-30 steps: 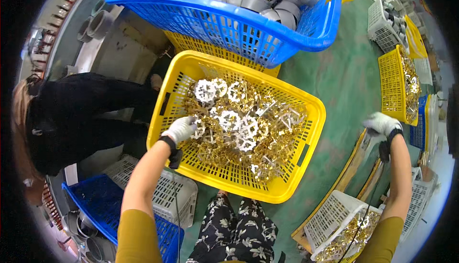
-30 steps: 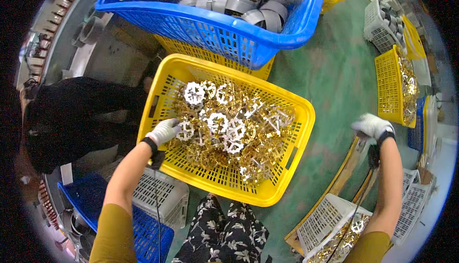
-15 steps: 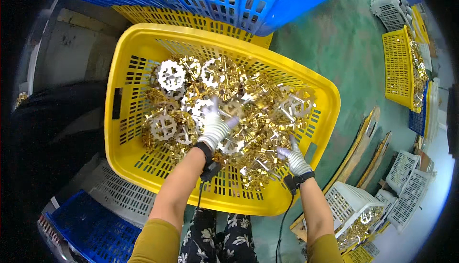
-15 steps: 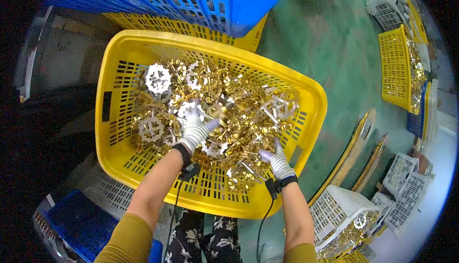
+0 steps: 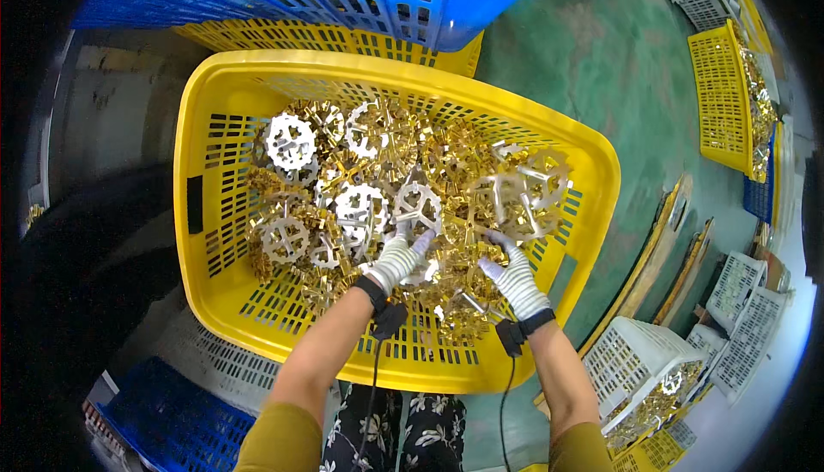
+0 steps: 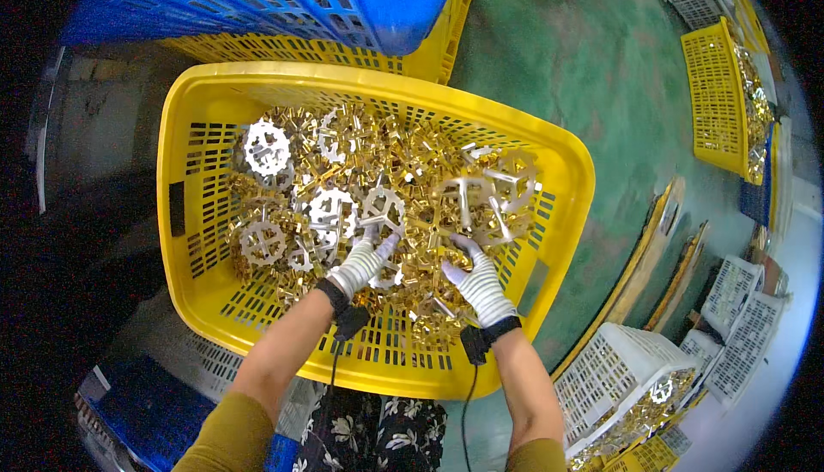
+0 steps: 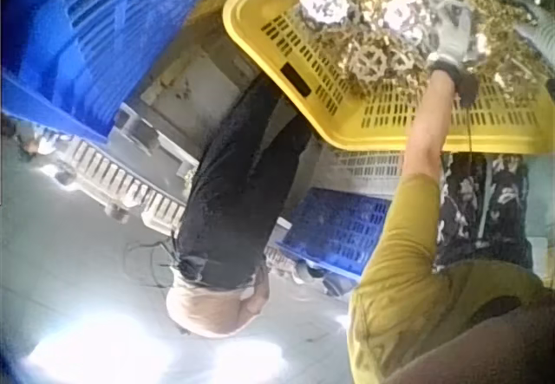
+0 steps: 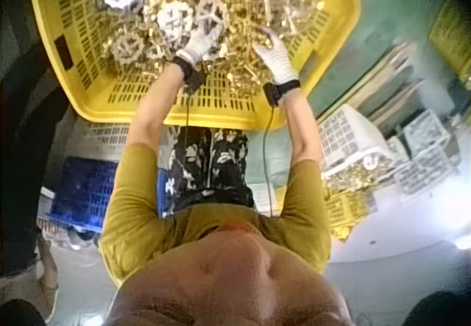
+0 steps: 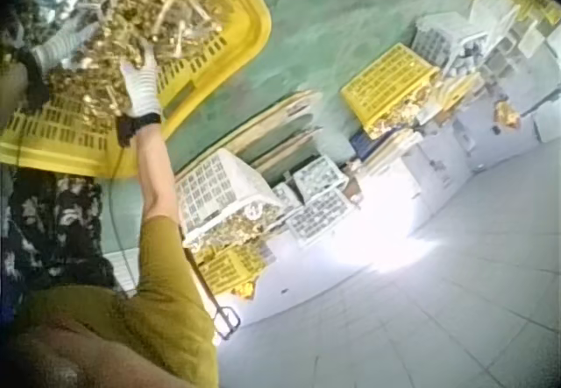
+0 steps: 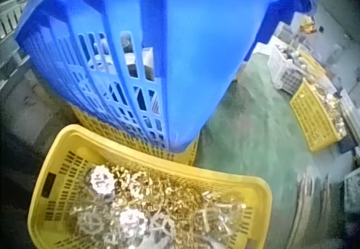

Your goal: The recorder assembles small gold-colored metal parts onto circular fixtures on a factory assembly line.

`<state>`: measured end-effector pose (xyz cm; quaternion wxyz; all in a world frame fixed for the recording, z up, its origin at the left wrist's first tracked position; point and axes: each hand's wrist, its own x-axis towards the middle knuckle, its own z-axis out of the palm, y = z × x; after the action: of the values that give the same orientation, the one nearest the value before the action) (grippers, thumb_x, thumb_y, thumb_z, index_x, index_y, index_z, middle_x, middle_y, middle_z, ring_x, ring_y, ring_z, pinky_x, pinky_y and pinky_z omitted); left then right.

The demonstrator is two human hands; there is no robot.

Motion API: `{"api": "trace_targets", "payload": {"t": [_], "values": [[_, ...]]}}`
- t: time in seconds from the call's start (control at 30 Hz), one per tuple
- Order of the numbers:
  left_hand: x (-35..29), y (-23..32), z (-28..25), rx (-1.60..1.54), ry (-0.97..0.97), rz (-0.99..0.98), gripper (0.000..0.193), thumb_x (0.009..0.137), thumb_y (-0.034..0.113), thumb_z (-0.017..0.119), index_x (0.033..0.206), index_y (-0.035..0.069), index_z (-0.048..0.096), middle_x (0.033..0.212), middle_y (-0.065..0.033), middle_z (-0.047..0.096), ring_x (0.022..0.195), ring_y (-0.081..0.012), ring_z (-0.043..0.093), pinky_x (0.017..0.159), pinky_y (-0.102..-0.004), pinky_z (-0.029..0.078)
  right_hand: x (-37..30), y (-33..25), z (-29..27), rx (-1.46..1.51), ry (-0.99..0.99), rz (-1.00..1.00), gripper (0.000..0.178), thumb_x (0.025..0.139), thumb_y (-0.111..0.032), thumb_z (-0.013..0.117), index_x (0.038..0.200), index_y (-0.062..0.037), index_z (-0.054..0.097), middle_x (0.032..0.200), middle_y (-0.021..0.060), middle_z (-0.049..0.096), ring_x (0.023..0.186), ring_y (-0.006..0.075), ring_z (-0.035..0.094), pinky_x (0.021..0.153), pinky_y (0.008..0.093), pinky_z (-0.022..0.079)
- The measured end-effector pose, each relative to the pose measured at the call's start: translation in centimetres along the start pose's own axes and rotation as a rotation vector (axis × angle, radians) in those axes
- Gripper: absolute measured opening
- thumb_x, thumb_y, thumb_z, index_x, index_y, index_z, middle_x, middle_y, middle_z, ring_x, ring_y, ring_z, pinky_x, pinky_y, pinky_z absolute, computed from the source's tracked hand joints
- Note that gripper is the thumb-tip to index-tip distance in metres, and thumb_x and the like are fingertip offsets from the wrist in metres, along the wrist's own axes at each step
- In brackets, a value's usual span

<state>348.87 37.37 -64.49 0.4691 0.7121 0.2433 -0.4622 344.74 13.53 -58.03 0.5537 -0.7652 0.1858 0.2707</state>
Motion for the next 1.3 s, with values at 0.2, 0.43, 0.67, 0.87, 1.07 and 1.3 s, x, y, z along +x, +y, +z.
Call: {"api": "trace_targets", "payload": {"t": [0.2, 0.43, 0.67, 0.87, 1.07, 1.3], "values": [[1.0, -0.8, 0.0, -0.223, -0.060, 0.138, 0.069, 0.089, 0.039, 0.064, 0.140, 0.004, 0.033, 0.140, -0.0142, 0.039, 0.128, -0.0260, 0.039, 0.104, -0.0376, 0.035, -0.6, 0.6, 1.4, -0.061, 0.012, 0.011, 0.068, 0.077, -0.016, 0.074, 0.137, -0.0086, 0.042, 0.137, 0.0143, 0.047, 0.124, 0.0292, 0.045, 0.106, 0.0386, 0.035], [1.2, 0.2, -0.9, -0.332, -0.252, 0.054, 0.065, 0.091, 0.040, 0.062, 0.142, 0.013, 0.032, 0.135, -0.0068, 0.045, 0.123, -0.0217, 0.044, 0.098, -0.0365, 0.040, -0.3, -0.4, -0.4, -0.027, -0.096, 0.094, 0.072, 0.077, -0.018, 0.075, 0.139, -0.0133, 0.039, 0.140, 0.0200, 0.043, 0.132, 0.0351, 0.037, 0.109, 0.0417, 0.031], [2.3, -1.7, -0.2, -0.259, -0.169, 0.079, 0.080, 0.088, 0.041, 0.066, 0.146, 0.006, 0.023, 0.141, -0.0089, 0.042, 0.129, -0.0212, 0.038, 0.104, -0.0360, 0.033, -0.5, -0.4, 0.1, -0.010, -0.091, 0.092, 0.077, 0.077, -0.023, 0.075, 0.141, -0.0107, 0.034, 0.142, 0.0202, 0.040, 0.135, 0.0356, 0.033, 0.111, 0.0413, 0.028], [0.5, 1.1, 0.5, -0.305, -0.247, 0.121, 0.089, 0.084, 0.048, 0.068, 0.145, 0.001, 0.023, 0.142, -0.0177, 0.040, 0.129, -0.0263, 0.040, 0.106, -0.0357, 0.034, -0.9, 0.1, -0.9, -0.064, -0.083, 0.082, 0.081, 0.074, -0.025, 0.078, 0.142, -0.0124, 0.035, 0.142, 0.0172, 0.041, 0.133, 0.0350, 0.036, 0.110, 0.0415, 0.029], [-0.5, -1.0, -1.2, -0.416, -0.195, 0.245, 0.088, 0.080, 0.032, 0.077, 0.142, -0.003, 0.024, 0.136, -0.0234, 0.043, 0.127, -0.0294, 0.042, 0.105, -0.0347, 0.038, -1.0, -0.7, 1.9, -0.027, -0.114, 0.044, 0.077, 0.068, -0.013, 0.081, 0.135, -0.0111, 0.043, 0.133, 0.0150, 0.050, 0.126, 0.0317, 0.043, 0.106, 0.0414, 0.035], [-10.2, 2.6, -2.2, -0.669, -0.282, 0.242, 0.066, 0.080, 0.029, 0.075, 0.130, 0.008, 0.038, 0.126, -0.0171, 0.053, 0.117, -0.0268, 0.051, 0.096, -0.0380, 0.048, -5.4, -5.1, 0.1, -0.039, -0.132, 0.041, 0.077, 0.070, -0.013, 0.081, 0.135, -0.0063, 0.040, 0.135, 0.0144, 0.048, 0.126, 0.0298, 0.044, 0.103, 0.0416, 0.040]]}}
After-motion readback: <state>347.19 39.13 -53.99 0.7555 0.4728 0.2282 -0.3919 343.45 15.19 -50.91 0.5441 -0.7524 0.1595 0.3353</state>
